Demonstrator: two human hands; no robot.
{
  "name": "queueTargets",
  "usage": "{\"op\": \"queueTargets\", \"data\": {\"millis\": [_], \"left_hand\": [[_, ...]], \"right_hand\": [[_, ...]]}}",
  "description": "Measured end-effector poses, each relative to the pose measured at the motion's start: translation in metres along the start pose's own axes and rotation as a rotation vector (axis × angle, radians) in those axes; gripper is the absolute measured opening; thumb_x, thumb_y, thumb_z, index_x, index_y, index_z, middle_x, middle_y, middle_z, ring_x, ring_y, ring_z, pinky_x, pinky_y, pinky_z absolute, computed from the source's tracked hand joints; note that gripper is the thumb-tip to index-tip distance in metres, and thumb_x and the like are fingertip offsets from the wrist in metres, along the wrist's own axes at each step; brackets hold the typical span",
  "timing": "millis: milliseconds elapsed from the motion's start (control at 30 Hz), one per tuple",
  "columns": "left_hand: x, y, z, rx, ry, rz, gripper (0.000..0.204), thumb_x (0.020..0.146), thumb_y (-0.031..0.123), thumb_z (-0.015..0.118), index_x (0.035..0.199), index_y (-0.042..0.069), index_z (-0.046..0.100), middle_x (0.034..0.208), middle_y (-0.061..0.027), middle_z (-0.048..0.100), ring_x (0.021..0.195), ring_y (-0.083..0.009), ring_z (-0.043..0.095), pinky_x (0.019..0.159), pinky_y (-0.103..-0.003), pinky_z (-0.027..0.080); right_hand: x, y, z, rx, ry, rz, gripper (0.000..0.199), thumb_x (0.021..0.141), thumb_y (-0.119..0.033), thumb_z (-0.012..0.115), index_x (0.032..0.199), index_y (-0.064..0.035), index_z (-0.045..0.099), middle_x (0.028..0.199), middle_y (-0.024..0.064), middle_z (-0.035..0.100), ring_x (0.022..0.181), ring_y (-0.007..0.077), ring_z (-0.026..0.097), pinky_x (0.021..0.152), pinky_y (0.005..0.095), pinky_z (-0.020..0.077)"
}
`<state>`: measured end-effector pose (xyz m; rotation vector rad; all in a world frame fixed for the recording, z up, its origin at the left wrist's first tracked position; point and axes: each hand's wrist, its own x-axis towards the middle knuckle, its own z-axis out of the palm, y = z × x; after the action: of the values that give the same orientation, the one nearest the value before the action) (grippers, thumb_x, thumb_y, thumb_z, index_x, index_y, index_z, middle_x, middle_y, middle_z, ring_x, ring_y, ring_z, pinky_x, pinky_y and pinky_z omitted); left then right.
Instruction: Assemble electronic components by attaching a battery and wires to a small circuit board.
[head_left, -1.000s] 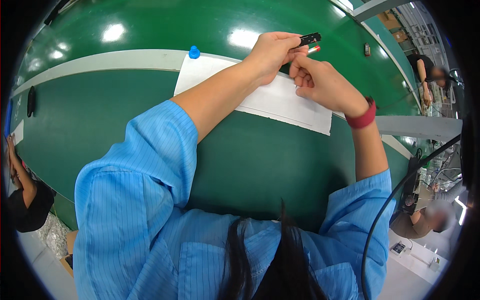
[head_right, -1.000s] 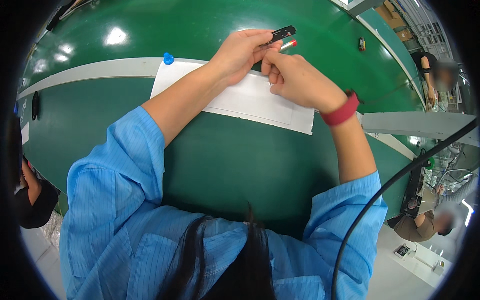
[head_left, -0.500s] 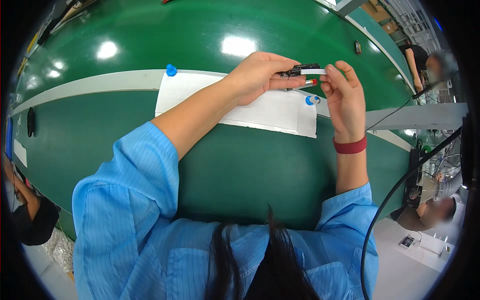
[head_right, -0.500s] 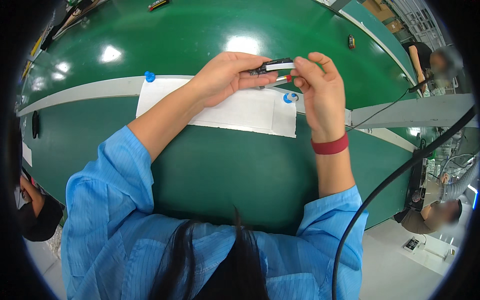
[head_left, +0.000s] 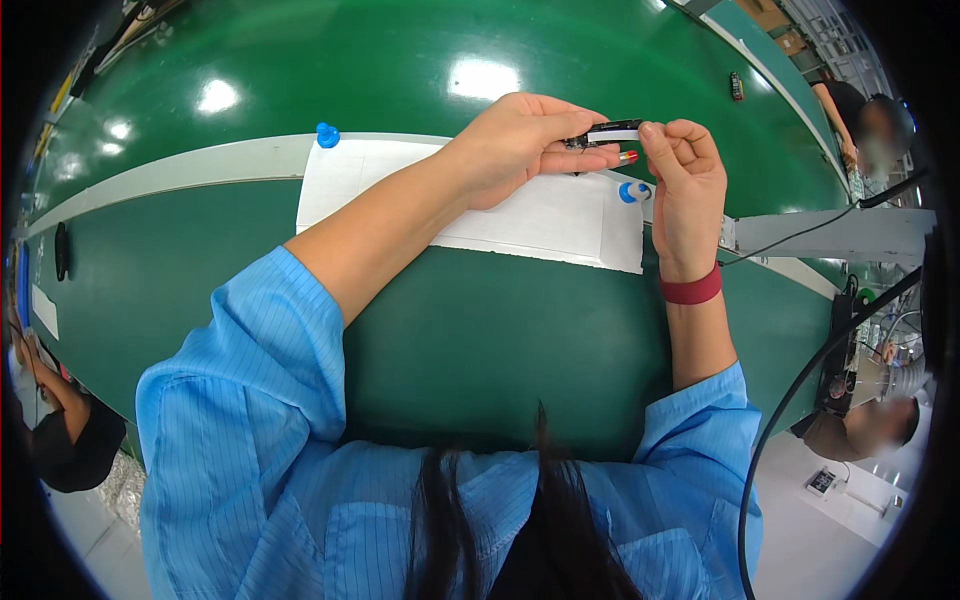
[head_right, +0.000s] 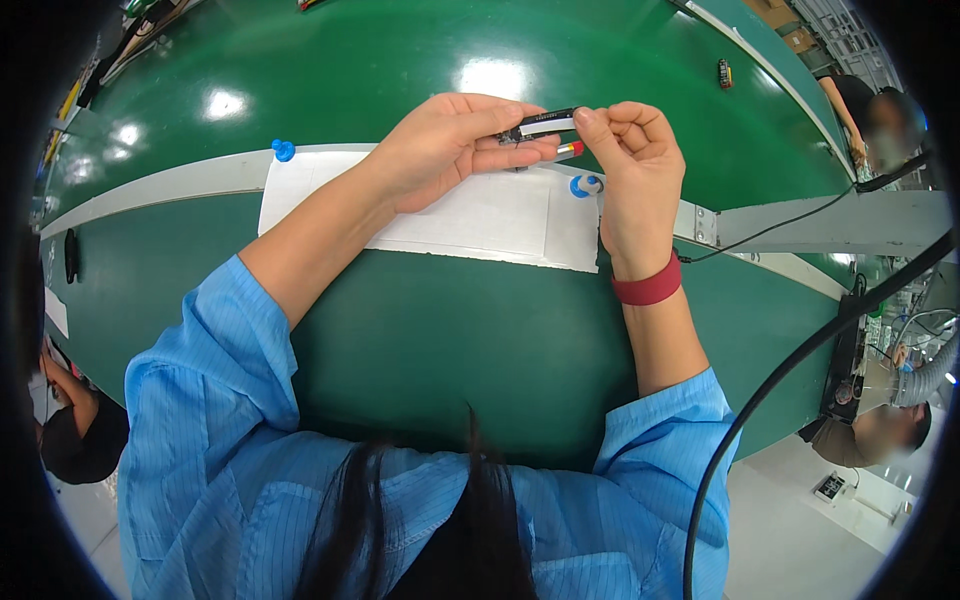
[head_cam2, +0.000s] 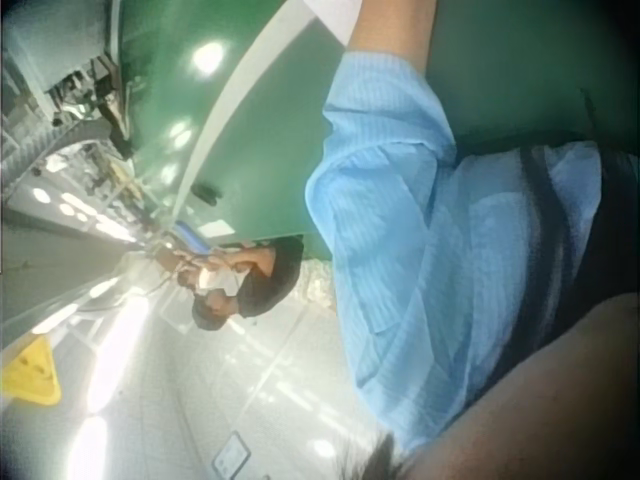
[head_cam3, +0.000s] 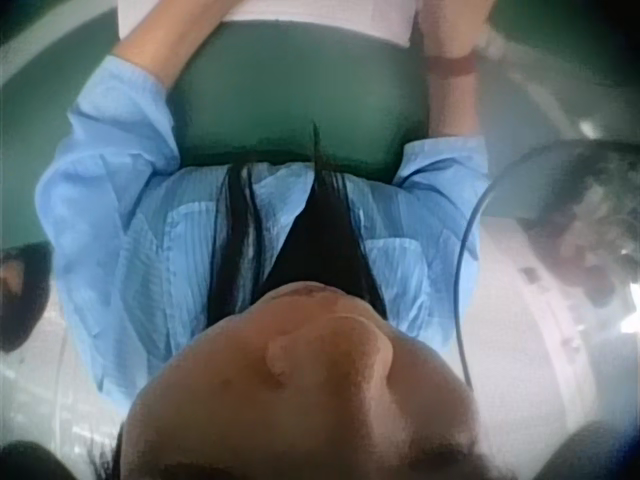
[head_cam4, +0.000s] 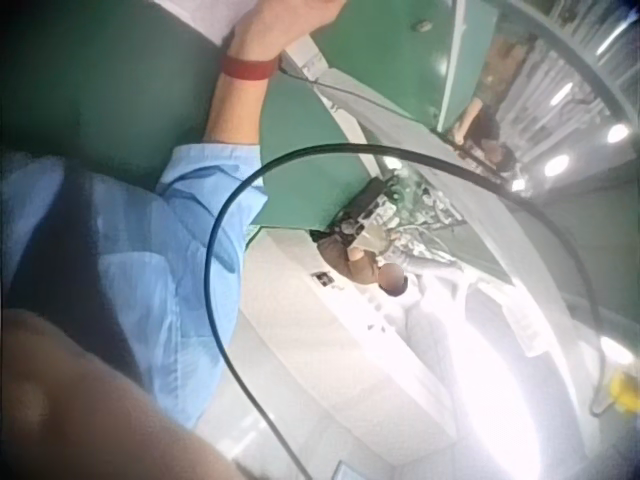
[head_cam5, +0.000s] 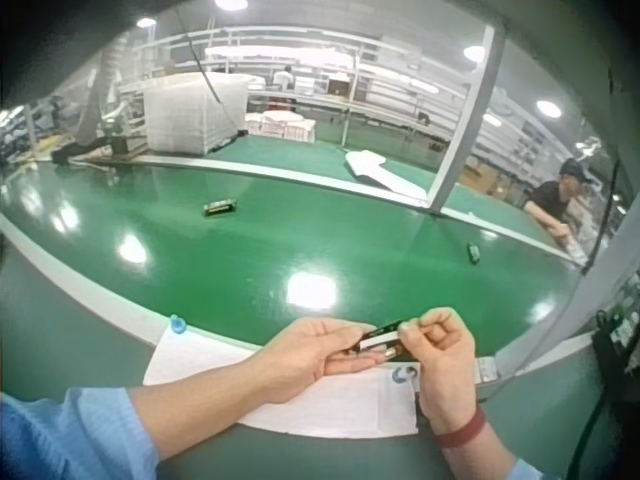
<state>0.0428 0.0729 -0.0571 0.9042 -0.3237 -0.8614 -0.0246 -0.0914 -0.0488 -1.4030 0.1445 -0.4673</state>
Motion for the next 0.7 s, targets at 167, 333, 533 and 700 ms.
{"op": "queueTargets", "data": {"millis": [167, 333, 533, 700], "left_hand": [[-0.0002, -0.0008, -0.0003, 0.005, -0.018, 0.008, 0.031, 0.089, 0.009, 0.043, 0.109, -0.014, 0.046, 0.106, -0.023, 0.054, 0.099, -0.0243, 0.058, 0.09, -0.028, 0.046], [-0.0008, -0.0025, -0.0002, 0.009, -0.013, -0.001, 0.031, 0.089, 0.009, 0.044, 0.11, -0.015, 0.045, 0.104, -0.0237, 0.055, 0.098, -0.0243, 0.058, 0.088, -0.028, 0.047], [0.001, -0.0033, -0.0038, 0.03, -0.03, 0.011, 0.031, 0.088, 0.01, 0.046, 0.109, -0.014, 0.047, 0.101, -0.0234, 0.057, 0.096, -0.0229, 0.059, 0.087, -0.028, 0.048], [0.0025, -0.0048, -0.0031, 0.01, -0.047, 0.017, 0.031, 0.088, 0.01, 0.048, 0.109, -0.013, 0.048, 0.101, -0.0223, 0.057, 0.094, -0.0222, 0.06, 0.086, -0.027, 0.048]], "right_hand": [[-0.0037, 0.0026, 0.0014, -0.032, 0.028, -0.046, 0.017, 0.076, 0.0, 0.065, 0.085, -0.0016, 0.051, 0.081, 0.0075, 0.061, 0.075, 0.0105, 0.057, 0.069, 0.0199, 0.0434], [-0.0058, 0.0043, 0.0036, -0.022, 0.061, -0.051, 0.017, 0.075, 0.0, 0.065, 0.084, -0.0022, 0.051, 0.081, 0.0072, 0.06, 0.073, 0.0096, 0.056, 0.068, 0.0188, 0.0433], [-0.0057, 0.0025, 0.0049, -0.174, 0.023, -0.207, 0.018, 0.075, 0.002, 0.065, 0.083, -0.001, 0.049, 0.078, 0.0061, 0.058, 0.07, 0.0082, 0.053, 0.065, 0.0181, 0.0426], [-0.0021, 0.0064, 0.0009, -0.343, -0.016, -0.386, 0.019, 0.075, 0.002, 0.065, 0.084, 0.0002, 0.049, 0.079, 0.0068, 0.057, 0.068, 0.0083, 0.051, 0.061, 0.0195, 0.0423]]}}
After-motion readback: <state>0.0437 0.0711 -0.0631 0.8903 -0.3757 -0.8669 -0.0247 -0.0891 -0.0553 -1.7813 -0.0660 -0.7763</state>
